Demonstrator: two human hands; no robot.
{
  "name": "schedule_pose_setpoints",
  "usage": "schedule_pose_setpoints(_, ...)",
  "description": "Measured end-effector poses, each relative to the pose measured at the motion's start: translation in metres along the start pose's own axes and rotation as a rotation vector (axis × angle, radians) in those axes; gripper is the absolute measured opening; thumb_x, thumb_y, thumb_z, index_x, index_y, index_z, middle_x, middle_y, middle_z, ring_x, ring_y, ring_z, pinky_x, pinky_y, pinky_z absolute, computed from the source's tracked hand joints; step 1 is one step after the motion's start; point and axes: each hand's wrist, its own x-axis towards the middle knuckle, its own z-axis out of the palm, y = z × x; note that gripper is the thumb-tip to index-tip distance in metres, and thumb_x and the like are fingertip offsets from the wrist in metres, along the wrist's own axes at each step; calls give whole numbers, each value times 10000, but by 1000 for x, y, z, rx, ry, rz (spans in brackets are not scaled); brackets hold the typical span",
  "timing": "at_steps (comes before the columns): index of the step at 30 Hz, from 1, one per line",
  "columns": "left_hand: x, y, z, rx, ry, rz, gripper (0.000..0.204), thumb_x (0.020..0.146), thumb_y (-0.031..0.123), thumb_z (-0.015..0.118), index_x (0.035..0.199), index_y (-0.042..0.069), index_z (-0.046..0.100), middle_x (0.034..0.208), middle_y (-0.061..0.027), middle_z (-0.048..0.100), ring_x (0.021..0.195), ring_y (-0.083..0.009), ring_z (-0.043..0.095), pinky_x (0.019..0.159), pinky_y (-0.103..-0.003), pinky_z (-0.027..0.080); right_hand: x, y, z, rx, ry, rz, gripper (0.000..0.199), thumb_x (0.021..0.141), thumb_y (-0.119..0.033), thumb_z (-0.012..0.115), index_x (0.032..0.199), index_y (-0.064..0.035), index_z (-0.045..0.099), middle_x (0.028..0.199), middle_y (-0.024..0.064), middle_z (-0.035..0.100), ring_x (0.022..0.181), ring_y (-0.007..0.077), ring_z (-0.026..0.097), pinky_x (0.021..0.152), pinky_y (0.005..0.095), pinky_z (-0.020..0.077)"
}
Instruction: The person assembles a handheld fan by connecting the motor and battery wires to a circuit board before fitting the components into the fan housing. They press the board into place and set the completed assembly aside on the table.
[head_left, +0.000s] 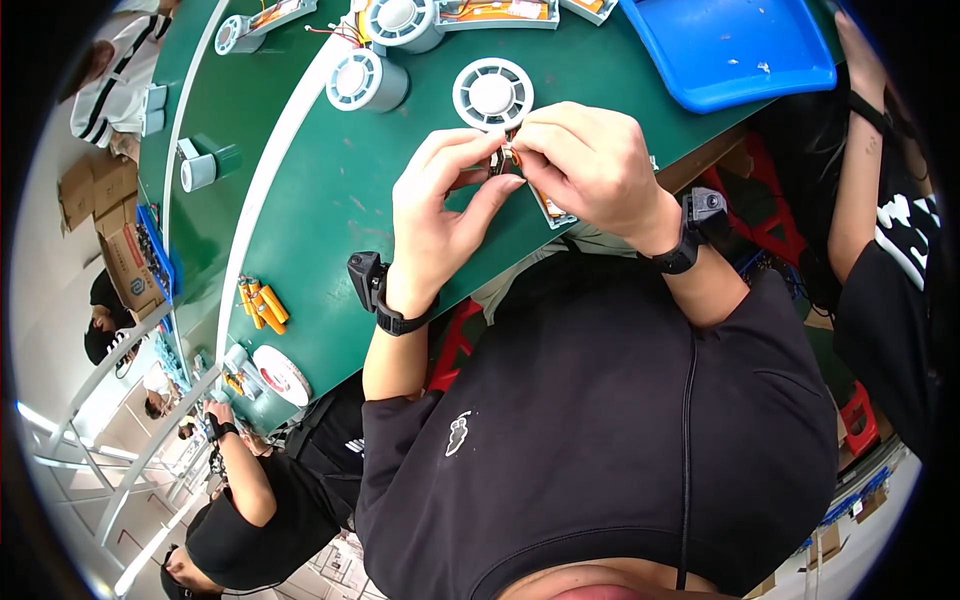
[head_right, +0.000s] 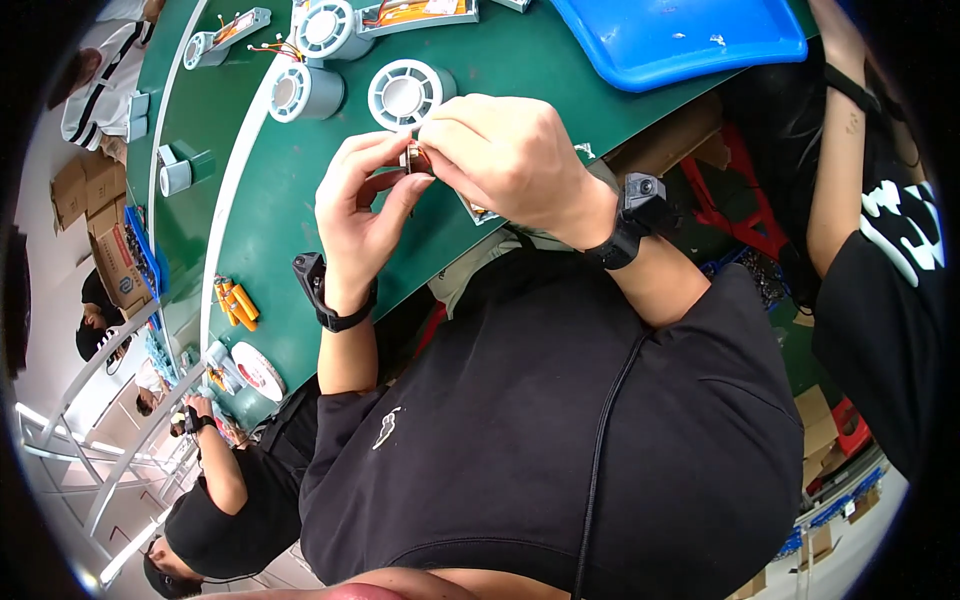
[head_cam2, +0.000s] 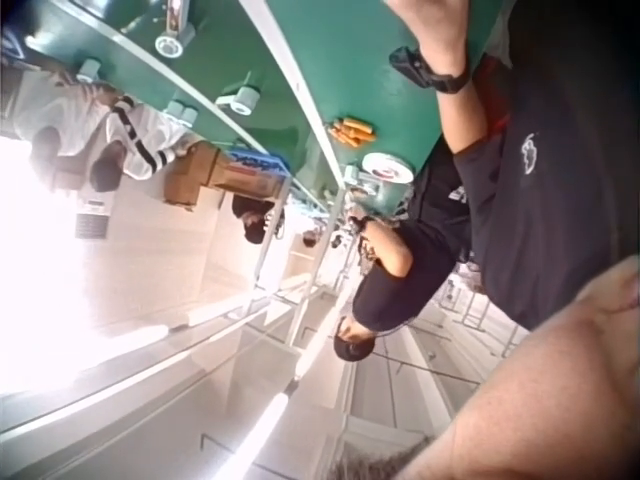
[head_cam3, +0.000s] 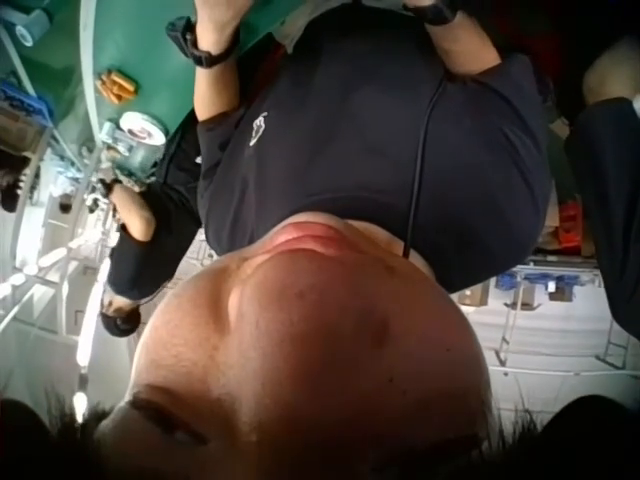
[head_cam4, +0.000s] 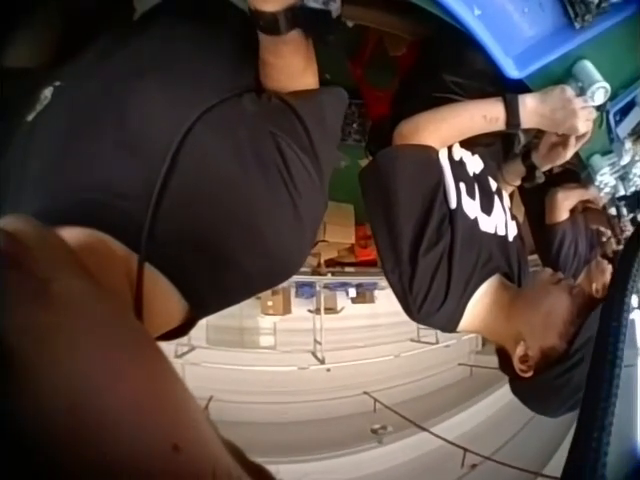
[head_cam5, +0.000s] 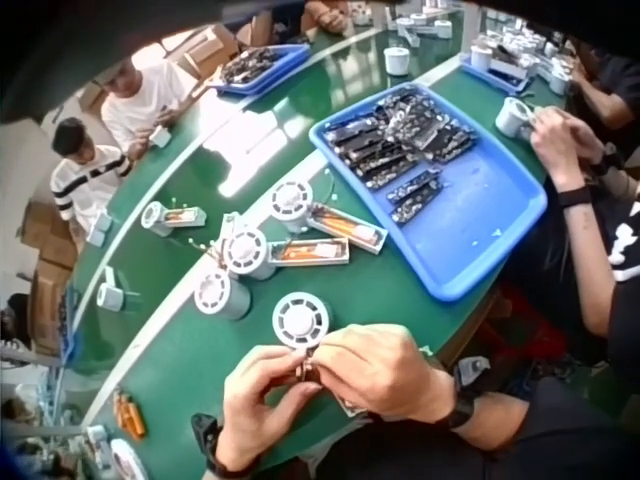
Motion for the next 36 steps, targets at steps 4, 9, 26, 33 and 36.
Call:
schedule_pose_setpoints(4, 0, 7, -4, -40, -59, -67, 335, 935, -96, 660, 1266, -86, 607, 1228, -142, 599, 1083, -217, 685, 874, -313, 617, 5, 8, -4, 61, -47, -45, 216, 759, 22, 784, 924, -30, 654, 876, 98, 712, 703, 270, 699, 596, 340, 556)
schedule_pose_setpoints(9, 1, 2, -8, -222, -97, -160, 318, 932, -100, 661, 1247, -91, 618, 1220, -151, 594, 1066, -227, 691, 876, -320, 620, 6, 15, -5, 144, -73, -34, 218, 759, 15, 784, 901, -46, 630, 847, 65, 714, 674, 251, 691, 576, 333, 539)
schedule_pose_setpoints(26, 8, 17, -5, -160, -39, -159, 307, 888, -32, 733, 1174, -33, 621, 1010, -99, 676, 924, -157, 700, 775, -274, 595, 22, -5, -42, 45, -436, 318, 292, 859, -324, 775, 875, -76, 621, 721, 77, 634, 641, 252, 637, 585, 384, 487)
schedule_pose_setpoints(33, 20, 39, -7, -102, -164, -297, 389, 870, -2, 751, 1229, 28, 603, 1092, -97, 674, 1000, -189, 697, 815, -294, 571, 34, -14, -63, 163, -801, 427, 346, 919, -365, 710, 919, -27, 635, 780, 168, 679, 717, 361, 666, 661, 463, 504)
schedule_pose_setpoints(36, 35, 43, -7, 829, -176, 330, 435, 812, 44, 772, 1219, 95, 628, 1194, -81, 640, 1211, -270, 602, 962, -396, 504, 52, -7, -67, 140, -833, 395, 325, 934, -336, 684, 946, -15, 636, 812, 191, 689, 749, 397, 670, 687, 488, 506)
